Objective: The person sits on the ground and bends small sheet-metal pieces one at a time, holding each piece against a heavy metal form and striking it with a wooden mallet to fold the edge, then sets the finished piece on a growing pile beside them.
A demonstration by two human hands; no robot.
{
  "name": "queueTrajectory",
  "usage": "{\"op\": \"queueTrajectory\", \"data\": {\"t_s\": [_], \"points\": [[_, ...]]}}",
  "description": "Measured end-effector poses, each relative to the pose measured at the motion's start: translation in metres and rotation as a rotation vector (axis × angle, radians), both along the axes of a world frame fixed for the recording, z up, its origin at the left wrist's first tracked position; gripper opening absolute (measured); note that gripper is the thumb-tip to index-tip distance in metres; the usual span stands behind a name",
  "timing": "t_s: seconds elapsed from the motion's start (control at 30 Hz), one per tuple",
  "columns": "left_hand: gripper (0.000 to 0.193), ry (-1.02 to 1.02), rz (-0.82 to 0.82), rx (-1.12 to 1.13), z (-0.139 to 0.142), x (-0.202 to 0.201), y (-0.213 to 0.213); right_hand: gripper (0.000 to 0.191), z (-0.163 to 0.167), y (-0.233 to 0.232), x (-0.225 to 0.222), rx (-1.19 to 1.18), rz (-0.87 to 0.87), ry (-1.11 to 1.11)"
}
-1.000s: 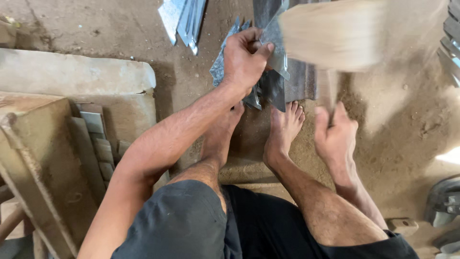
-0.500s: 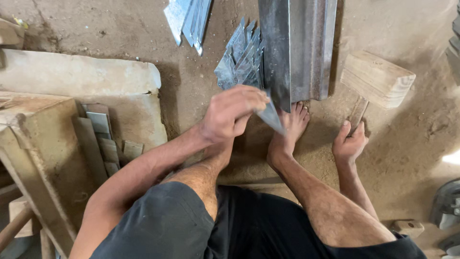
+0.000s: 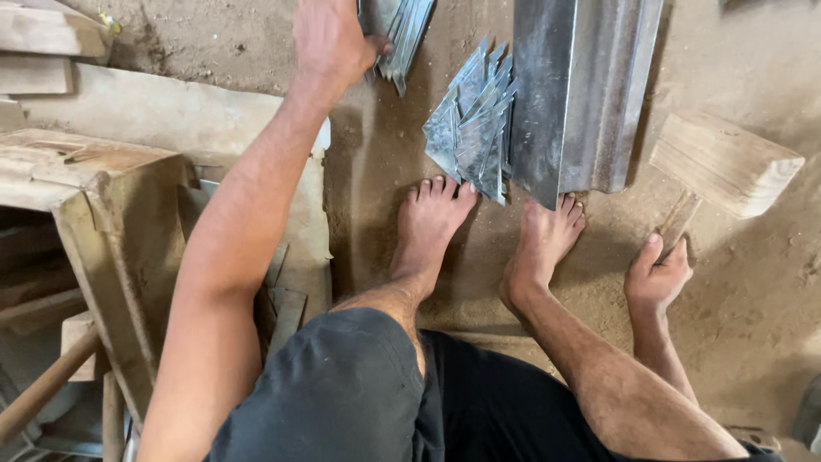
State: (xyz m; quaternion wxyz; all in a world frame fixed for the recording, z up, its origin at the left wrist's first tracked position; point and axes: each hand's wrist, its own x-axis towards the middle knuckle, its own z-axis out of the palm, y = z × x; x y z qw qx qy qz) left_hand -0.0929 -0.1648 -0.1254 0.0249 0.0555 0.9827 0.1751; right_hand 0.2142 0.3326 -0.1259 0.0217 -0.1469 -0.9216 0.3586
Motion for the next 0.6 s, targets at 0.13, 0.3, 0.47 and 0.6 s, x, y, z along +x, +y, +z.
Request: {"op": "queueTrajectory", "data": {"t_s": [0.13,0.3,0.47,0.6], "points": [[0.049,-0.146,0.164,0.133,-0.001,0.000,-0.002,0.021,0.006,0.001,-0.002,0.025,-0.041,-0.070],[0.025,-0.373,0.369,0.950,0.036,0.010,0.014,0.037,0.035,-0.007,-0.010,-0.187,-0.178,-0.119],[0.030,-0.647,0.324,1.341,0.058,0.052,0.115,0.024,0.078,-0.043,-0.031,-0.451,-0.084,0.012],[0.034,-0.554,0.273,1.283,0.052,0.070,0.170,0.026,0.099,-0.070,-0.051,-0.401,-0.105,-0.190]]}}
